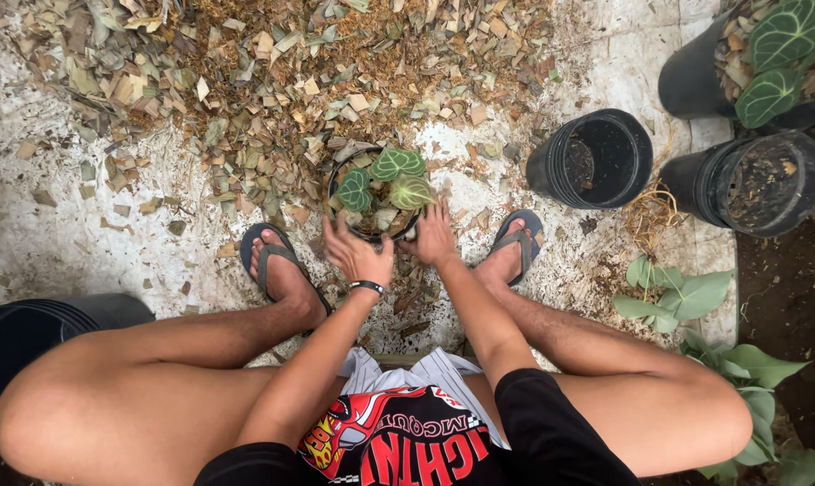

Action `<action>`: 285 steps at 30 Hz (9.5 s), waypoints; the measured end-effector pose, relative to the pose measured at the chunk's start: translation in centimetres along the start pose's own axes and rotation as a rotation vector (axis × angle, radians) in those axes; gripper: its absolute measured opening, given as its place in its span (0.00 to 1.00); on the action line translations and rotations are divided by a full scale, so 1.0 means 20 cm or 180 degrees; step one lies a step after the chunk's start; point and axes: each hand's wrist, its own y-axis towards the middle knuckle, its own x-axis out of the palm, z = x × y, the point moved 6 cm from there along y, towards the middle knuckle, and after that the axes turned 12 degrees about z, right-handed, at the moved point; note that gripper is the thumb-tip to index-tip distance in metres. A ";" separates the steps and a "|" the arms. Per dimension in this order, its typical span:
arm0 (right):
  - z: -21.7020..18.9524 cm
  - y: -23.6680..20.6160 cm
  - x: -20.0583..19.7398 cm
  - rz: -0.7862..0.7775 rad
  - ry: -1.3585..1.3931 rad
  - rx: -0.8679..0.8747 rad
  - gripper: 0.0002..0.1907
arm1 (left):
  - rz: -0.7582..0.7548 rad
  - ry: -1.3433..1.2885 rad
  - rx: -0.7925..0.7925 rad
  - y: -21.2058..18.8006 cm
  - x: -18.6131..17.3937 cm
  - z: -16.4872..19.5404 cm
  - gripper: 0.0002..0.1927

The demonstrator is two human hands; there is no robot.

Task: The person sits on the ground in a nursery potting area and fills a black pot with wood-chip growing media by hand. They place an anthurium seedling into the pot, add more media around it, and press the media down to hold the plant upright. They then pick up another bare-root seedling and work media around its roots.

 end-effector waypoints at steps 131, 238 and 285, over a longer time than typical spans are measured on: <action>-0.50 1.13 -0.30 -0.0100 -0.1306 -0.2312 0.36 | 0.0183 -0.0204 0.0050 0.29 0.12 0.01 0.33; 0.23 -0.17 -0.37 0.2496 0.2632 0.0264 0.27 | 0.0774 -0.1278 -0.1426 0.15 -0.10 -0.34 0.46; 0.29 0.13 -0.34 0.1237 0.5402 0.1418 0.58 | -0.0629 -0.1558 -0.2084 0.36 0.07 -0.30 0.47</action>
